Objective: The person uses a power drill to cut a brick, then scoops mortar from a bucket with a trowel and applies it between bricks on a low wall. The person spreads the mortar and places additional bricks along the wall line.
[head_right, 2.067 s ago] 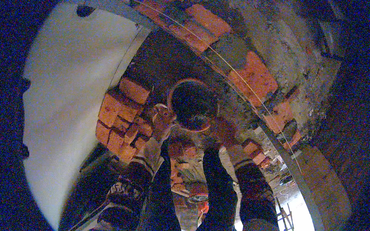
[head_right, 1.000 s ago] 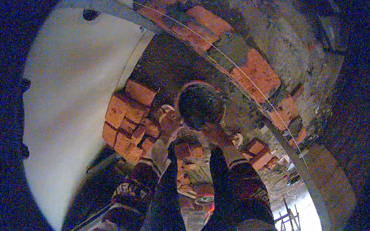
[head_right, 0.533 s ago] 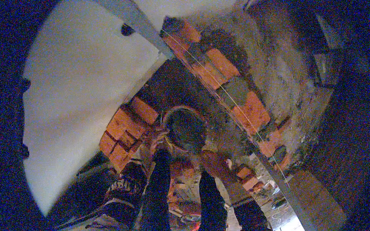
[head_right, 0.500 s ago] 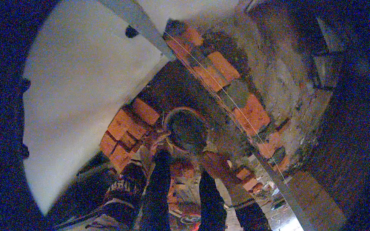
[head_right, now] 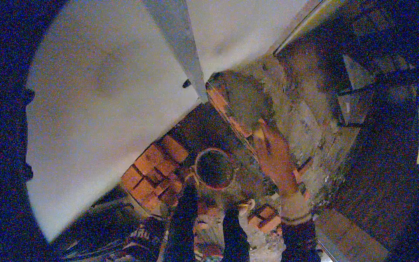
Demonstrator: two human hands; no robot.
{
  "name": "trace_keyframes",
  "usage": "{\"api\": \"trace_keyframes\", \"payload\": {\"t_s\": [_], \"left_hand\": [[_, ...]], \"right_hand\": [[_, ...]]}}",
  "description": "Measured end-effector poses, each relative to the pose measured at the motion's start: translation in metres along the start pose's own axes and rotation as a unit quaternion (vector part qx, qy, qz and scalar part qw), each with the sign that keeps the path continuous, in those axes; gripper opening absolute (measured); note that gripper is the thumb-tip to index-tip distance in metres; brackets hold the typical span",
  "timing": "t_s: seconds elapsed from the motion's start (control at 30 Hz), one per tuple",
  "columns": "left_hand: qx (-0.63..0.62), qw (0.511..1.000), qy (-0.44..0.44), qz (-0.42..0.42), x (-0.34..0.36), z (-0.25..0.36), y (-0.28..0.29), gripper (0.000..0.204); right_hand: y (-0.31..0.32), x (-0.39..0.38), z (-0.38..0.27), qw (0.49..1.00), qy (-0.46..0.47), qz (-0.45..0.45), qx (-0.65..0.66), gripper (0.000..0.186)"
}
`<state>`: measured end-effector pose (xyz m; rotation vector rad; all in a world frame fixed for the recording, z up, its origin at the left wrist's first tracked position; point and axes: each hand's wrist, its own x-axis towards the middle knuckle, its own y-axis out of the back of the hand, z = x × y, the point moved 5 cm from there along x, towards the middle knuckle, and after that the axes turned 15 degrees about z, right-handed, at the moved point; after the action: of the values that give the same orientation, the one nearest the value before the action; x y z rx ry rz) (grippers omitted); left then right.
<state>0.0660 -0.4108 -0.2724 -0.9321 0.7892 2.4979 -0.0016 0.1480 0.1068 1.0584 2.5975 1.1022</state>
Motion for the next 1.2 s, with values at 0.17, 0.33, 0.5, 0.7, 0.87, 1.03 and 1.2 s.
{"api": "trace_keyframes", "payload": {"t_s": [0.17,0.33,0.5,0.7,0.87,1.03,1.2], "left_hand": [[0.004,1.000,0.018,0.018,-0.026,-0.002,0.013,0.040],[-0.005,1.000,0.002,0.013,-0.019,-0.014,0.008,0.039],[-0.008,1.000,-0.025,0.011,-0.005,-0.011,-0.003,0.037],[-0.007,0.998,-0.065,0.025,0.002,0.029,-0.046,0.037],[0.126,0.962,-0.143,0.194,-0.072,0.074,-0.036,0.036],[0.157,0.963,-0.197,0.099,-0.179,0.083,-0.004,0.038],[0.163,0.970,-0.151,0.102,-0.268,0.072,0.025,0.042]], "right_hand": [[-0.085,0.061,0.036,0.989,-0.011,-0.062,-0.136,0.041],[-0.077,0.043,0.040,0.981,0.028,0.005,-0.192,0.044],[0.014,-0.075,0.007,0.983,-0.013,0.001,-0.185,0.046],[-0.048,-0.226,0.034,0.952,-0.133,-0.221,-0.166,0.051],[-0.147,-0.218,0.097,0.968,-0.185,-0.168,-0.014,0.045],[-0.217,-0.109,0.114,0.991,-0.093,-0.084,-0.046,0.037],[-0.236,-0.048,0.118,0.987,-0.110,-0.119,-0.018,0.047]]}}
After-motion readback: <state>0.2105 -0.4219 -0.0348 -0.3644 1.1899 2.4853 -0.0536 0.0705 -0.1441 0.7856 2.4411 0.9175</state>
